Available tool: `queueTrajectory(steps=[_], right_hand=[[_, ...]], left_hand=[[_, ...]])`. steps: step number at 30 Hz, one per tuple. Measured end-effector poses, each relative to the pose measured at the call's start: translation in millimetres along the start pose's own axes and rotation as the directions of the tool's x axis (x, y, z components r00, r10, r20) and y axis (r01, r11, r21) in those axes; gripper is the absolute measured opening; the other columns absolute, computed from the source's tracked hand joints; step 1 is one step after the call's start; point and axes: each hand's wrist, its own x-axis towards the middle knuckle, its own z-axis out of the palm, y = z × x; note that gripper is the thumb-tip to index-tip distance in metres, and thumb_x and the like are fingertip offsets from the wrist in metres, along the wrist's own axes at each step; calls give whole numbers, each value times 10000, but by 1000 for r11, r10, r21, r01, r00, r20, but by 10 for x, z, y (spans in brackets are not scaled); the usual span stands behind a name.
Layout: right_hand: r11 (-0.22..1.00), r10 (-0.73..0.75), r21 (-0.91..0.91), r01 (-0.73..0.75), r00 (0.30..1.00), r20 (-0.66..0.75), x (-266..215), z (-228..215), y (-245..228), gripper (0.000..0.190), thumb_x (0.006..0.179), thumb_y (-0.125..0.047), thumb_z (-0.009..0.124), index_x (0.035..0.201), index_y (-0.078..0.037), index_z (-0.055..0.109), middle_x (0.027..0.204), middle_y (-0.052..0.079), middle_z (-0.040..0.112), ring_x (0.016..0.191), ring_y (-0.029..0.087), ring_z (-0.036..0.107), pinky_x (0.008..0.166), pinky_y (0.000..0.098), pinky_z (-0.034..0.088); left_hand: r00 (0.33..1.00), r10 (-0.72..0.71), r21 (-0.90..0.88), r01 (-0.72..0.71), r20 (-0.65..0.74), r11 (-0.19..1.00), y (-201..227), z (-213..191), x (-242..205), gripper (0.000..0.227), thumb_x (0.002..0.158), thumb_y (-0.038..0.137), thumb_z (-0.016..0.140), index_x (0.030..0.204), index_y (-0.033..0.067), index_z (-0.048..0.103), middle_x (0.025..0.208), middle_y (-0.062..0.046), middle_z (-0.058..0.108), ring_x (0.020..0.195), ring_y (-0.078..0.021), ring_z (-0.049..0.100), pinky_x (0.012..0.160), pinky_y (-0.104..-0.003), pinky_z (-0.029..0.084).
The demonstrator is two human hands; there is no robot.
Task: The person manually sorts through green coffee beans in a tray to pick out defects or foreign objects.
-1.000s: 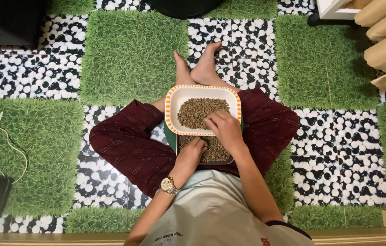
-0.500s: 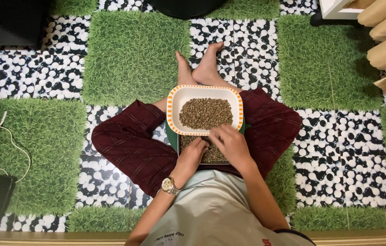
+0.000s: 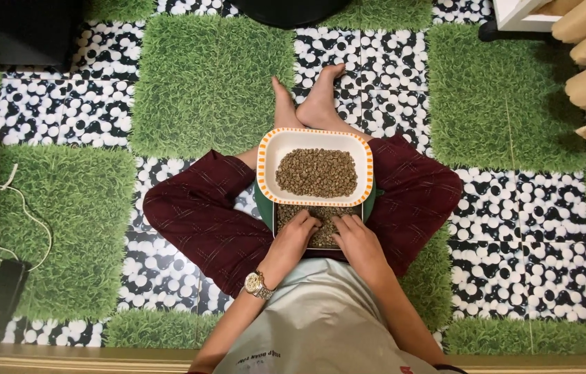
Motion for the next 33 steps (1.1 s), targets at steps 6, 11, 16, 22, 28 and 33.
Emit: queueTrajectory(steps=[6,11,16,22,28,33], right_hand=[[999,-35,1,35,999,-12,71,201,105,231,970,-147,698,1145,2,670,933,105,614,909,255,629,728,314,571],[998,-31,50,30,1000,5,69,285,160,180,979,-149,686,1103,-19,666,911,79,591,903,247,621,728,314,559],[996,-20,91,19,1000,18,97,175,102,96,975,-115,689,1021,-30,683,866,63,592,869,224,623,732,299,545],[982,-3,187,11,999,-44,101,113,41,64,969,-92,700,980,-30,695,837,82,623,856,241,649,744,320,566],[959,0,283,20,997,-71,79,-10,-30,85,977,-106,682,1004,-32,715,834,95,648,863,261,680,771,367,585],[967,-8,249,54,984,-179,154,30,202,85,976,-164,702,1003,-97,747,827,68,699,857,252,708,761,352,587]], left_hand=[[999,-32,-143,30,-15,989,-2,14,9,113,1056,55,579,1045,-34,648,881,-169,559,735,-374,651,577,-396,533],[1000,-24,-23,24,5,999,-184,146,-30,162,1062,151,589,1059,23,689,868,-104,588,695,-305,658,566,-339,521],[1000,5,38,-5,-15,999,-90,34,8,179,1074,163,564,1096,50,700,868,-109,649,729,-301,693,567,-325,531],[990,86,135,-70,-111,988,86,-175,184,189,1059,192,588,1198,115,690,1009,-88,750,890,-255,751,667,-317,591],[957,95,178,-47,-273,983,-46,-370,483,200,1044,166,595,1222,88,645,968,-75,726,885,-242,741,719,-302,598],[972,7,198,40,-233,979,-6,-336,277,292,999,167,623,1266,52,591,954,-191,690,922,-400,718,727,-498,601]])
